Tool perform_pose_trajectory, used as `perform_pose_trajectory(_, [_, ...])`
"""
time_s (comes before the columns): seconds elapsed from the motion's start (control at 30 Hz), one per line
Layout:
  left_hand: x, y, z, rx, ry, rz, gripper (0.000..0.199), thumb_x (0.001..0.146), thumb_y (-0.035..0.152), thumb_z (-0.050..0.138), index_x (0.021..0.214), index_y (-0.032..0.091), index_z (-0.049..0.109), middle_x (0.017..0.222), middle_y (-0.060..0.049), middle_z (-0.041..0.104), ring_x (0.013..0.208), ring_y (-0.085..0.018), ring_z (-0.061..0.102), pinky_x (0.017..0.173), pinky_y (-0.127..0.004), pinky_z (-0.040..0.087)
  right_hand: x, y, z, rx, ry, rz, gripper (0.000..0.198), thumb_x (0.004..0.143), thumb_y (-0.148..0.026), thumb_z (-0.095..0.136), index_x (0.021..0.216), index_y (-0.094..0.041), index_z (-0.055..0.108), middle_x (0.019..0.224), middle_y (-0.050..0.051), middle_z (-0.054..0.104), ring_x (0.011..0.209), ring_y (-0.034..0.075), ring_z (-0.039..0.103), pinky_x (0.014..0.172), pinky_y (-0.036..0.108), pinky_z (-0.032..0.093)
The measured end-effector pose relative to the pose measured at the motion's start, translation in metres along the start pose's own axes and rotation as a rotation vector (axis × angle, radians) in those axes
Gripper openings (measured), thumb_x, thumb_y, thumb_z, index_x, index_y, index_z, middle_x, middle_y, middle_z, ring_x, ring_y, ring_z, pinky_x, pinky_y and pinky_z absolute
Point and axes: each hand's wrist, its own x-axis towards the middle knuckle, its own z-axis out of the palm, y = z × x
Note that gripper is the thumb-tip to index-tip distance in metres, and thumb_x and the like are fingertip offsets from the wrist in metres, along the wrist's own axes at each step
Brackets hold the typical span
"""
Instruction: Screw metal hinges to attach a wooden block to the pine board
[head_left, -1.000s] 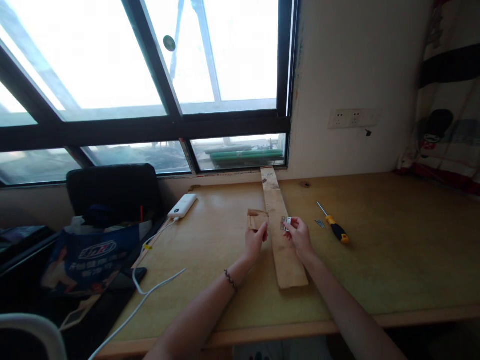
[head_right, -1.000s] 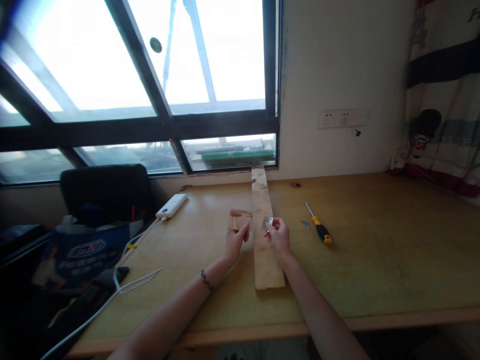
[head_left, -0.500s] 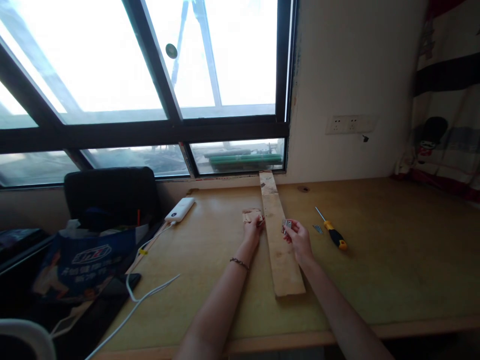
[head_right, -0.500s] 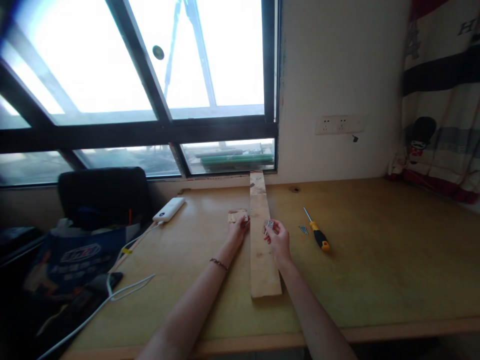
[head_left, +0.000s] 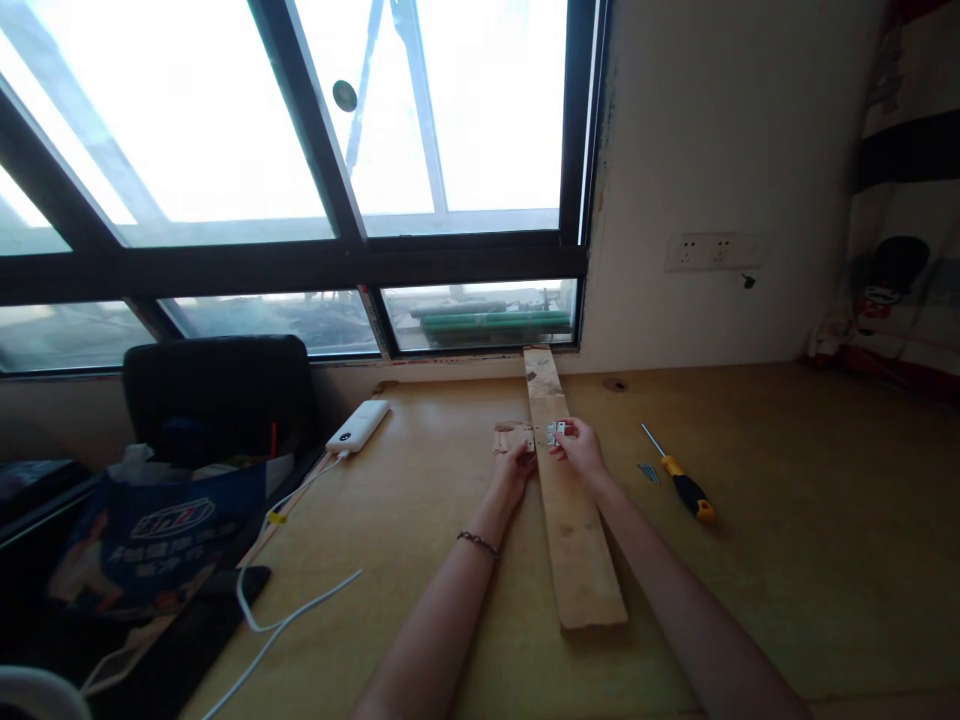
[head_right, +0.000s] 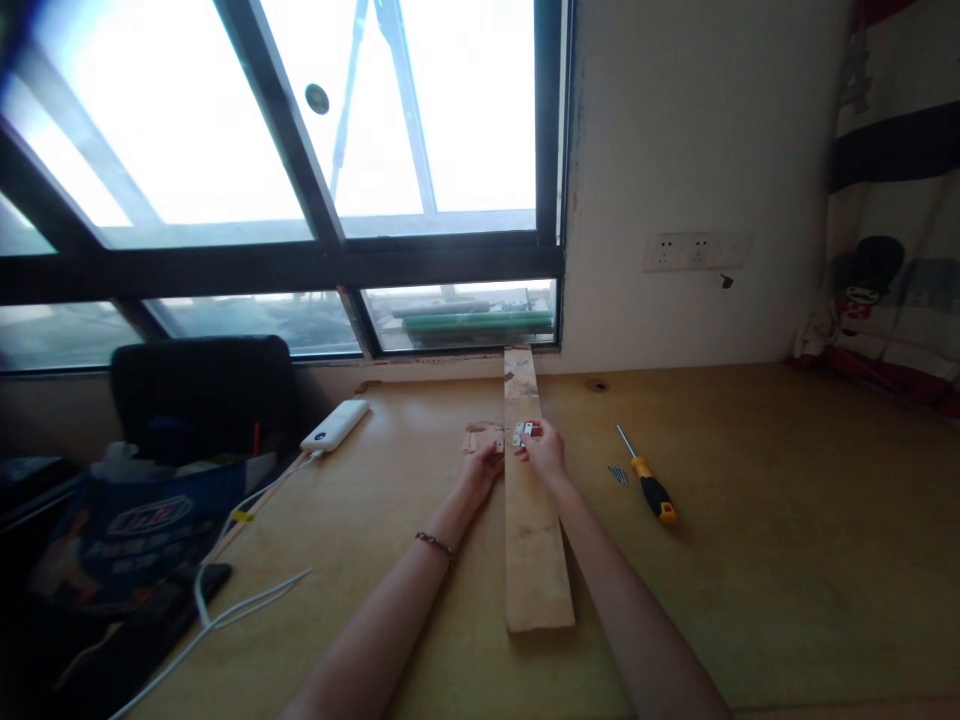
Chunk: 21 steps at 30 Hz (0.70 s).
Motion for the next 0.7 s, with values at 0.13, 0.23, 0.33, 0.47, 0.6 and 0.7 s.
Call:
perform_pose_trajectory(0.13, [0.001, 0.0, -0.001, -0.039, -0.026, -0.013, 0.021, 0.065, 0.012, 0.064, 0.086, 0.011, 0.06, 0.077, -0.008, 0.068, 0.067, -0.017, 0.064, 0.067, -0.032, 0.053, 0.019, 0.007, 0.02, -0.052, -0.042, 0.01, 0.024, 0.059, -0.023, 0.067, 0.081, -0.018, 0.056, 0.062, -0.002, 0.062, 0.039, 0.013, 0.058, 0.033, 0.021, 0.043])
perform_pose_trajectory(0.23, [0.001, 0.0, -0.001, -0.041, -0.027, -0.024, 0.019, 0.067, 0.013, 0.062, 0.086, 0.011, 0.061, 0.077, -0.008, 0.067, 0.066, -0.017, 0.063, 0.066, -0.031, 0.053, 0.022, 0.013, 0.028, -0.118, -0.057, -0.024, 0.025, 0.06, -0.022, 0.068, 0.083, -0.019, 0.059, 0.061, -0.002, 0.063, 0.039, 0.012, 0.057, 0.032, 0.02, 0.041])
perform_pose_trajectory(0.33, [0.0, 0.0, 0.0, -0.029, -0.023, -0.03, 0.018, 0.068, 0.015, 0.063, 0.085, 0.011, 0.061, 0.075, -0.008, 0.067, 0.065, -0.016, 0.063, 0.066, -0.031, 0.052, 0.022, 0.018, 0.03, -0.208, -0.029, -0.063, 0.026, 0.06, -0.021, 0.069, 0.085, -0.019, 0.062, 0.061, -0.001, 0.064, 0.039, 0.012, 0.057, 0.031, 0.018, 0.039])
perform_pose_trajectory(0.47, [0.001, -0.001, -0.001, -0.037, -0.042, -0.006, 0.025, 0.064, 0.016, 0.066, 0.088, 0.011, 0.061, 0.075, -0.006, 0.067, 0.063, -0.015, 0.062, 0.064, -0.03, 0.051, 0.022, 0.02, 0.029, -0.301, 0.023, -0.109, 0.026, 0.059, -0.019, 0.07, 0.085, -0.019, 0.065, 0.064, 0.0, 0.064, 0.038, 0.01, 0.054, 0.033, 0.018, 0.037])
perform_pose_trajectory(0.6, [0.0, -0.002, -0.001, -0.04, -0.088, 0.025, 0.032, 0.061, 0.017, 0.07, 0.092, 0.012, 0.061, 0.084, -0.007, 0.067, 0.066, -0.014, 0.062, 0.063, -0.028, 0.051, 0.022, 0.02, 0.029, -0.39, 0.037, -0.18, 0.026, 0.06, -0.018, 0.069, 0.086, -0.017, 0.068, 0.067, 0.001, 0.063, 0.036, 0.008, 0.051, 0.037, 0.02, 0.039])
perform_pose_trajectory(0.7, [-0.001, -0.002, -0.001, -0.017, -0.067, 0.036, 0.038, 0.059, 0.018, 0.072, 0.095, 0.013, 0.06, 0.087, -0.007, 0.066, 0.067, -0.014, 0.062, 0.063, -0.028, 0.05, 0.022, 0.022, 0.029, -0.43, 0.051, -0.211, 0.028, 0.061, -0.02, 0.069, 0.089, -0.015, 0.069, 0.072, 0.003, 0.062, 0.036, 0.008, 0.049, 0.039, 0.022, 0.039])
